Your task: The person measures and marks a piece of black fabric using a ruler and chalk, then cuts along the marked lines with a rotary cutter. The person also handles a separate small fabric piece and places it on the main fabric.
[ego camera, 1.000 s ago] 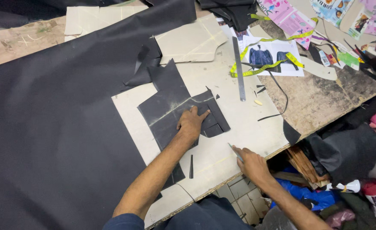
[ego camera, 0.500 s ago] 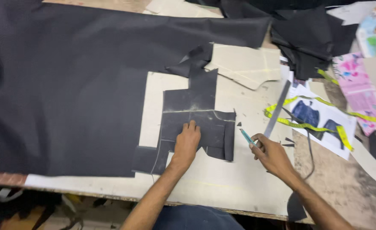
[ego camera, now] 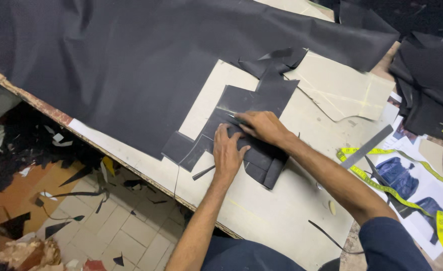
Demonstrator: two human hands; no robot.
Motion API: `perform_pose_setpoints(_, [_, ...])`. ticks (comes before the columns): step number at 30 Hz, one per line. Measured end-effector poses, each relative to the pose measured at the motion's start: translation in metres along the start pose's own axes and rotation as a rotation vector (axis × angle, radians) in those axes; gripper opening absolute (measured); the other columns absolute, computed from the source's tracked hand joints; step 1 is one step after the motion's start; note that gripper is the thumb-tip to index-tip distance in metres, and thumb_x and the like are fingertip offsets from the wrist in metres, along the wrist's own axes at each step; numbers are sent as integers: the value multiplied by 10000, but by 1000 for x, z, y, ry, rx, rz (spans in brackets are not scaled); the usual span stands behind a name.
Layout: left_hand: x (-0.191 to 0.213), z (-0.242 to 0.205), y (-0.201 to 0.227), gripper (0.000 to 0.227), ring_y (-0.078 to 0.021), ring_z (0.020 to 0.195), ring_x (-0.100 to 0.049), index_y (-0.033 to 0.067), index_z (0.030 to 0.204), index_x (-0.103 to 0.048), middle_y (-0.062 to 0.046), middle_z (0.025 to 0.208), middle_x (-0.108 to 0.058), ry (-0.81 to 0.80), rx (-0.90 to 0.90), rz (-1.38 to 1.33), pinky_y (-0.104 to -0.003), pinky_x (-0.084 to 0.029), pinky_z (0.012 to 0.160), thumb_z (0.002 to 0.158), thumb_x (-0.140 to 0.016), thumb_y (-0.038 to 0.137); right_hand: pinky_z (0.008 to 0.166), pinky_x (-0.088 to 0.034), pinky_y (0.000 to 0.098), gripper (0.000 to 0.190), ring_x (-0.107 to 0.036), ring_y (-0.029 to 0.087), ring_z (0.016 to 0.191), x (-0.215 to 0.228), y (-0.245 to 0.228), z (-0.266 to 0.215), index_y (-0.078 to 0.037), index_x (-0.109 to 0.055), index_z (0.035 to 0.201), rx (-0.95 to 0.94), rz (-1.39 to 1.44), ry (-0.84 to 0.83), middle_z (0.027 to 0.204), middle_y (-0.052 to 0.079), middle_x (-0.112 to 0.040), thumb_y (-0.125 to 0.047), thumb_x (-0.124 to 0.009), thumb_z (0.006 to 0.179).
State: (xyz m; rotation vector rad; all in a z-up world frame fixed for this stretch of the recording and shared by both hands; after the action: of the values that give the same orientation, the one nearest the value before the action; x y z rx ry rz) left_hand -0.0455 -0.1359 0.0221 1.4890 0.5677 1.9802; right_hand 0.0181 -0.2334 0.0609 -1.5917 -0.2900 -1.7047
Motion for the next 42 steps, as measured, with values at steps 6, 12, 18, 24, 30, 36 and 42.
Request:
perform_pose_setpoints(6, [-10,12,-26,1224,-438,1501,-253,-92,1499,-327,-327,1588,-262,-49,82,80,-514,-279,1213,596,-969,428,708,-590,452,407,-721,346,883,-39,3,51,-95,-657,1309,50,-27,-98,1061,128,-717,-151,-689,907])
perform_pose_setpoints(12, [-29,24,-37,1481,-420,1545,-129,-126,1532,-222,-332,1636,-164,-169,142,224,-538,-164,1235,497,-943,649,742,-602,441,387,-732,343,907,-46,6,60,-51,-690,1247,52,10,-104,1065,140,-734,-94,-716,863])
perform_pose_setpoints(18, [-43,27,-35,1713,-442,1546,-30,-165,1526,-118,-384,1618,-89,-273,238,313,-568,-77,1249,351,-930,781,743,-599,450,361,-738,346,921,-49,9,64,-35,-698,1217,71,65,-117,1060,148,-747,-57,-721,857])
perform_pose_setpoints(24, [-53,32,-40,1721,-422,1550,24,-127,1553,-101,-364,1637,-42,-387,310,341,-566,-37,1255,350,-921,791,735,-592,459,382,-731,361,915,-43,13,47,-43,-700,1225,69,46,-142,1048,162,-742,-44,-709,843])
perform_pose_setpoints(30, [-58,33,-44,1738,-416,1549,74,-135,1550,-61,-356,1644,18,-469,334,419,-555,-33,1252,367,-908,815,697,-591,453,446,-734,347,872,-32,23,-6,-50,-661,1307,-11,2,-226,1083,167,-727,-60,-686,862])
perform_pose_setpoints(36, [-65,32,-49,1751,-451,1539,90,-141,1552,-48,-383,1635,45,-495,328,442,-590,-34,1241,375,-887,847,645,-587,417,482,-722,281,767,-5,34,-95,-120,-575,1420,-155,-105,-420,1034,117,-688,-72,-594,940])
perform_pose_setpoints(42, [-67,35,-51,1747,-465,1534,102,-149,1551,-42,-401,1631,50,-497,313,430,-594,-26,1238,391,-883,850,683,-639,381,496,-779,252,727,26,41,-186,-163,-457,1493,-521,-51,-651,1138,68,-658,-93,-492,1003])
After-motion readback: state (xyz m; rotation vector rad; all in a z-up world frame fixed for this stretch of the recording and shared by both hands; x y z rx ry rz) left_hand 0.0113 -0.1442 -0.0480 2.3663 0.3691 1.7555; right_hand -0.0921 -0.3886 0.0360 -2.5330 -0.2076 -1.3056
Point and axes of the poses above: each hand's wrist, its own z-axis towards the middle knuckle, its own x-axis out of the back of the hand, y = z × x, the point moved 9 cm from there along z, towards the middle knuckle
